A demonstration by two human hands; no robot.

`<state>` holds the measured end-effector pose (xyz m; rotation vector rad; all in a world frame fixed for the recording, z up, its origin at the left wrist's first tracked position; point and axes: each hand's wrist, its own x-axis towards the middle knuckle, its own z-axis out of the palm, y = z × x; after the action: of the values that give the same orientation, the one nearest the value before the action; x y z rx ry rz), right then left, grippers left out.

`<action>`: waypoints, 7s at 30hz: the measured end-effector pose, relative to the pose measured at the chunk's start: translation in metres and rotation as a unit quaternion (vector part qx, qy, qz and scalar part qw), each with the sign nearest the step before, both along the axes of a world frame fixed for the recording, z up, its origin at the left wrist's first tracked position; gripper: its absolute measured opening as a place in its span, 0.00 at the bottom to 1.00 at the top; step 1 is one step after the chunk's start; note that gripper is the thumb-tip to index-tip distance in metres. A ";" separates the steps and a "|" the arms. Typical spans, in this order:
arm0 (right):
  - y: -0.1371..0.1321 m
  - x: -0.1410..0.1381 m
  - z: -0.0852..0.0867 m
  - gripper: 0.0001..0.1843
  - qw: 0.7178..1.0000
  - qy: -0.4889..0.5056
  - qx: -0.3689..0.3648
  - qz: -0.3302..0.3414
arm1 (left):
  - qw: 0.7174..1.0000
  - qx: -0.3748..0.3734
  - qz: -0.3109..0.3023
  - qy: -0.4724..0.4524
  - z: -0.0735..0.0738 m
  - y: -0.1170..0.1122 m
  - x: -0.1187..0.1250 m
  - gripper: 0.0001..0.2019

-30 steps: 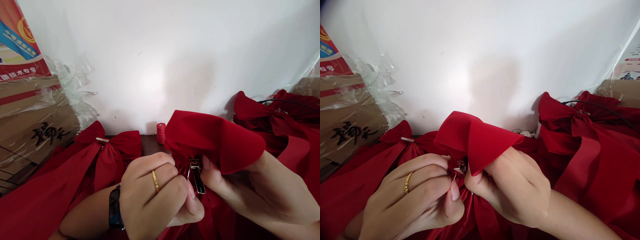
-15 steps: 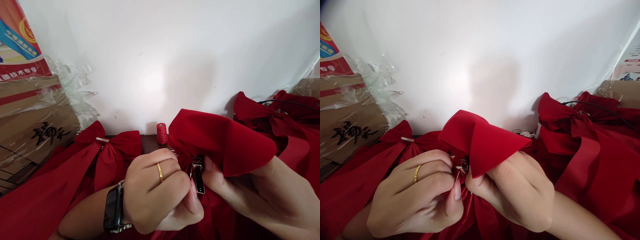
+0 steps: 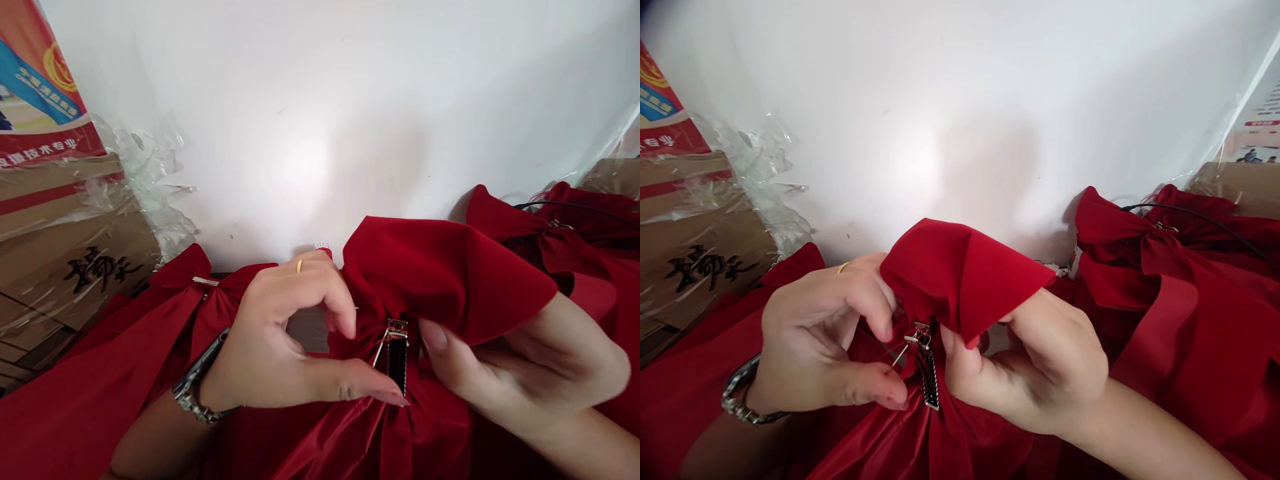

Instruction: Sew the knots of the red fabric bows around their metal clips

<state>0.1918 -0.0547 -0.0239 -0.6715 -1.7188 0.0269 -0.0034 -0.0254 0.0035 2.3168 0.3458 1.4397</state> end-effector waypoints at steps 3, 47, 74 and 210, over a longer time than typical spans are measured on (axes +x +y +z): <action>0.002 -0.003 0.001 0.08 0.998 0.014 0.064 -0.018 | 0.996 -0.078 -0.026 -0.028 -0.002 0.007 -0.001 0.21; 0.026 0.015 0.015 0.13 0.905 0.056 -0.296 0.302 | 0.995 -0.037 -0.091 0.031 -0.022 0.027 0.011 0.33; 0.078 0.022 -0.004 0.10 0.924 0.021 -0.299 0.238 | 0.991 -0.097 -0.042 0.076 -0.031 0.054 0.013 0.30; 0.046 0.017 0.006 0.07 0.964 -0.002 -0.084 0.252 | 0.919 0.353 0.158 0.081 -0.001 0.009 -0.002 0.03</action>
<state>0.2086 -0.0092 -0.0180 -0.3385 -1.8654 0.5320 -0.0055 -0.0164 0.0028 3.0849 0.2842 1.7381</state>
